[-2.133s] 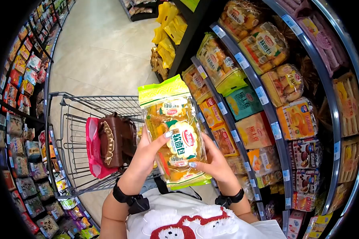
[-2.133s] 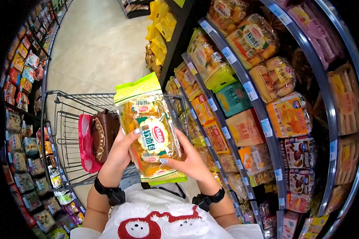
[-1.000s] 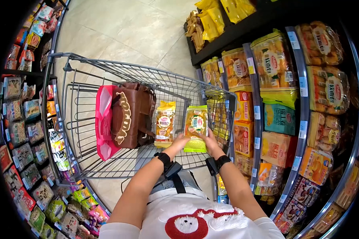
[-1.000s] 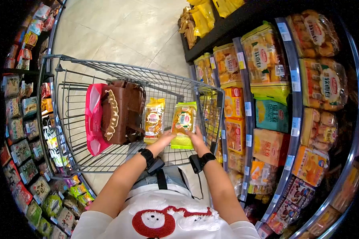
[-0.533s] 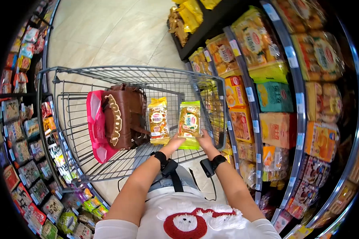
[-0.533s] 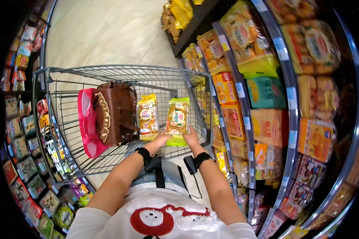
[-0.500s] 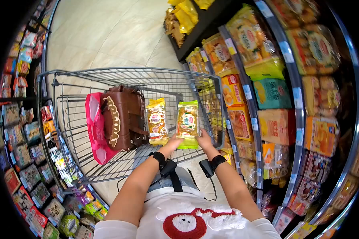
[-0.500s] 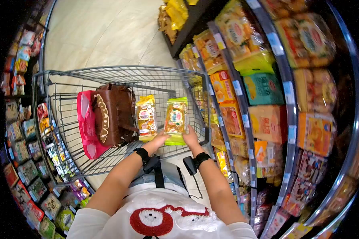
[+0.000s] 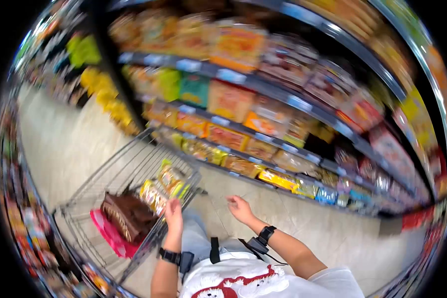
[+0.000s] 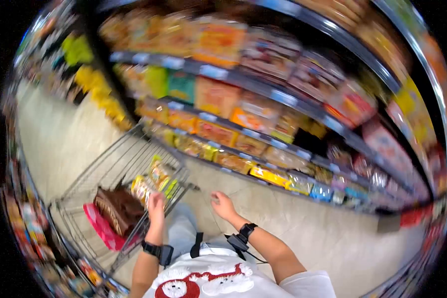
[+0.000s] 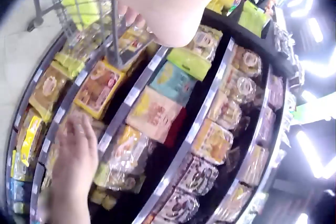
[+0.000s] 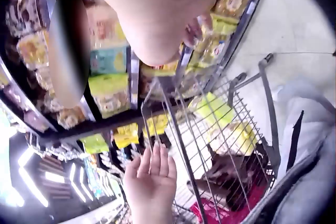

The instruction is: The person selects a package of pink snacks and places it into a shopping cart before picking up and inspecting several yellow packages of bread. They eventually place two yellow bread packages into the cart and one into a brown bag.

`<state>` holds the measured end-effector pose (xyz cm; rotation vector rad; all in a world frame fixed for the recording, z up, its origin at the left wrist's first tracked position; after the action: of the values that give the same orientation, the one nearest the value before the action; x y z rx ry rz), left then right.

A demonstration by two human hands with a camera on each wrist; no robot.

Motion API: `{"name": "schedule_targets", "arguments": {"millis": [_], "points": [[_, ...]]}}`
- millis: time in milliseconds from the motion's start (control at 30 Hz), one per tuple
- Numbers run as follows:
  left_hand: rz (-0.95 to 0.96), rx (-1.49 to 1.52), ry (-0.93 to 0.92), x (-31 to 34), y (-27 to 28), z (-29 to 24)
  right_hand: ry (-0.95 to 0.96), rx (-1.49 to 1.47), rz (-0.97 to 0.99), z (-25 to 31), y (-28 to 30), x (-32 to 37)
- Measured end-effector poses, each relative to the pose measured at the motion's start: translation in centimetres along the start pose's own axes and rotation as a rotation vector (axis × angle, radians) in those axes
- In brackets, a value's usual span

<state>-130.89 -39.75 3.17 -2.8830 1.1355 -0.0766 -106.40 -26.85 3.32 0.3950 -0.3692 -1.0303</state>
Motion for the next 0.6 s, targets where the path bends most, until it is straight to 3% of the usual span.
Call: {"name": "schedule_targets", "arguments": {"millis": [67, 133, 233, 300, 467, 500, 600], "points": [[0.170, 0.067, 0.261, 3.4, -4.3, 3.4, -0.177, -0.132, -0.059, -7.1, 2.7, 4.1], [0.553, -0.168, 0.246, 7.7, -11.7, 7.3, -0.287, -0.127, -0.193, -11.1, 9.1, 9.7], [0.947, -0.261, 0.105, 12.7, -20.4, 4.7, -0.471, -0.144, -0.283, -15.0, 14.5, 14.3], [1.107, -0.284, 0.121, 15.9, -24.8, 2.4, -0.548, -0.217, -0.362, -17.5, 16.7, 16.5], [1.387, -0.396, 0.136, 19.3, -31.6, 5.5, -0.529, -0.520, -0.530, -19.6, 21.1, 18.9], [1.380, -0.452, 0.241, 20.2, -33.0, 3.3, -0.544, -0.556, -0.520, -20.3, 21.8, 18.6], [1.416, -0.450, 0.186, 19.3, -37.3, 5.0, -0.586, -0.606, -0.502, -22.1, 24.6, 17.5]]}}
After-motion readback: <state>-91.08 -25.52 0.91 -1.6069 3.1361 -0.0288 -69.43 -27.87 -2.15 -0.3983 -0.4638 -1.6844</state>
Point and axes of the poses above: each hand's wrist, its own x-axis away from the middle knuckle, its own y-axis out of the back of the hand, z = x × y, the point moved 9 cm from there along -x, towards the middle knuckle, and after that the axes turned 6 degrees about -y, right-handed, at the moved point
